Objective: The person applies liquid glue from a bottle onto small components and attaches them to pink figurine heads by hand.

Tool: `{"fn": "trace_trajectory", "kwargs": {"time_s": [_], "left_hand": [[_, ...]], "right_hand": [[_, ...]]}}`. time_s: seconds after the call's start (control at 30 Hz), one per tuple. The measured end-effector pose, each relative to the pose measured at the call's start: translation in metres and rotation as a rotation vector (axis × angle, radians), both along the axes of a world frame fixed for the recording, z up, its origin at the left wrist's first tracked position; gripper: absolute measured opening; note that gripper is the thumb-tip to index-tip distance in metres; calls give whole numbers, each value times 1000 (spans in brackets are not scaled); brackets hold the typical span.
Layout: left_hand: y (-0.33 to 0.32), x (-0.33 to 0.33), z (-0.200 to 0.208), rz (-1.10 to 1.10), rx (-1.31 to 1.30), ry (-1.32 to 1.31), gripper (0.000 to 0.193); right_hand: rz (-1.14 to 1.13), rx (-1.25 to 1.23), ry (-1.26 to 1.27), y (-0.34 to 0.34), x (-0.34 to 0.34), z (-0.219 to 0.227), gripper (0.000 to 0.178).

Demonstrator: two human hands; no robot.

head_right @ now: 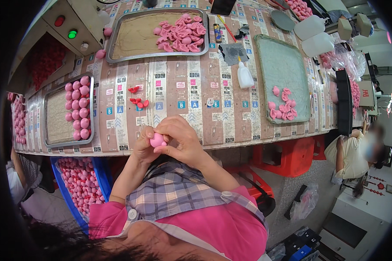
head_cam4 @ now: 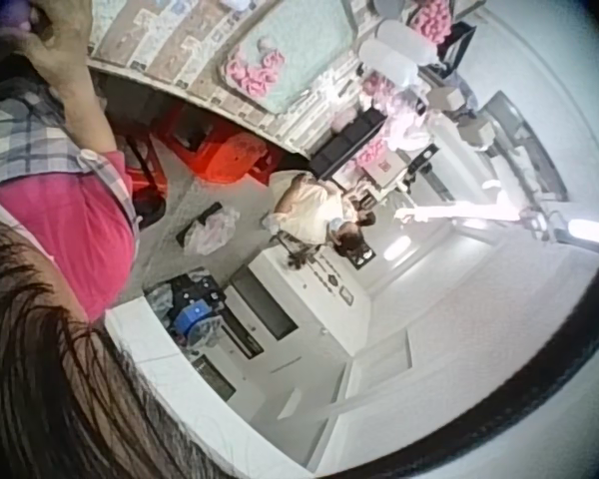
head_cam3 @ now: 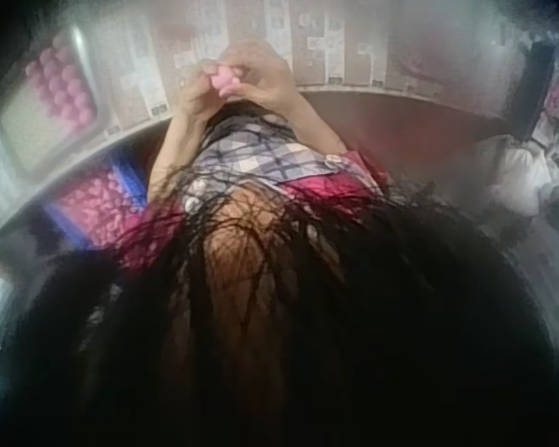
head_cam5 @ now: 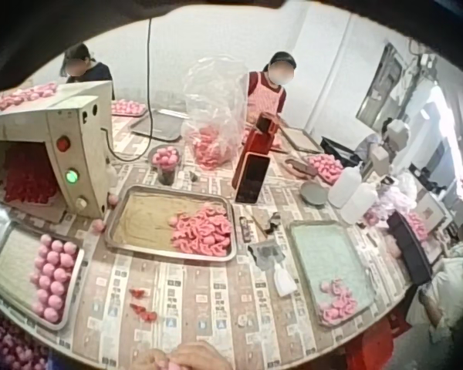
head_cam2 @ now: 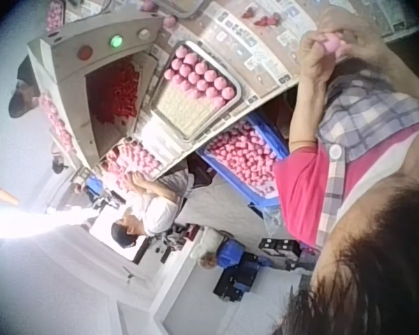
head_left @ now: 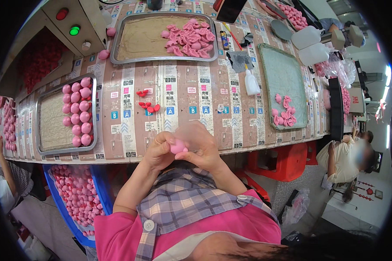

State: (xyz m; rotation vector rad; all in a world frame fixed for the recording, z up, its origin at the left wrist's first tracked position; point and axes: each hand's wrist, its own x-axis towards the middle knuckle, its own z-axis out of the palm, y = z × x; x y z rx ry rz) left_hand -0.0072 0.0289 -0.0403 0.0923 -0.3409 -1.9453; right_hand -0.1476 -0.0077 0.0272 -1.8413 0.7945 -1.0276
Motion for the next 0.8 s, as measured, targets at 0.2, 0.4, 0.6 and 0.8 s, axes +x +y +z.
{"fn": "trace_trajectory", "kwargs": {"time_s": [0.2, 0.4, 0.6, 0.8], "left_hand": [[3, -13, 3, 6, 212, 153, 23], [4, -19, 16, -18, 325, 111, 30], [-4, 1, 33, 133, 50, -481, 50], [-15, 25, 41, 49, -238, -1043, 57]], "right_hand": [[-124, 109, -6, 4, 3, -2, 36], [-222, 31, 18, 6, 5, 0, 34], [-98, 22, 86, -2, -7, 10, 32], [-1, -112, 197, -3, -11, 8, 33]]}}
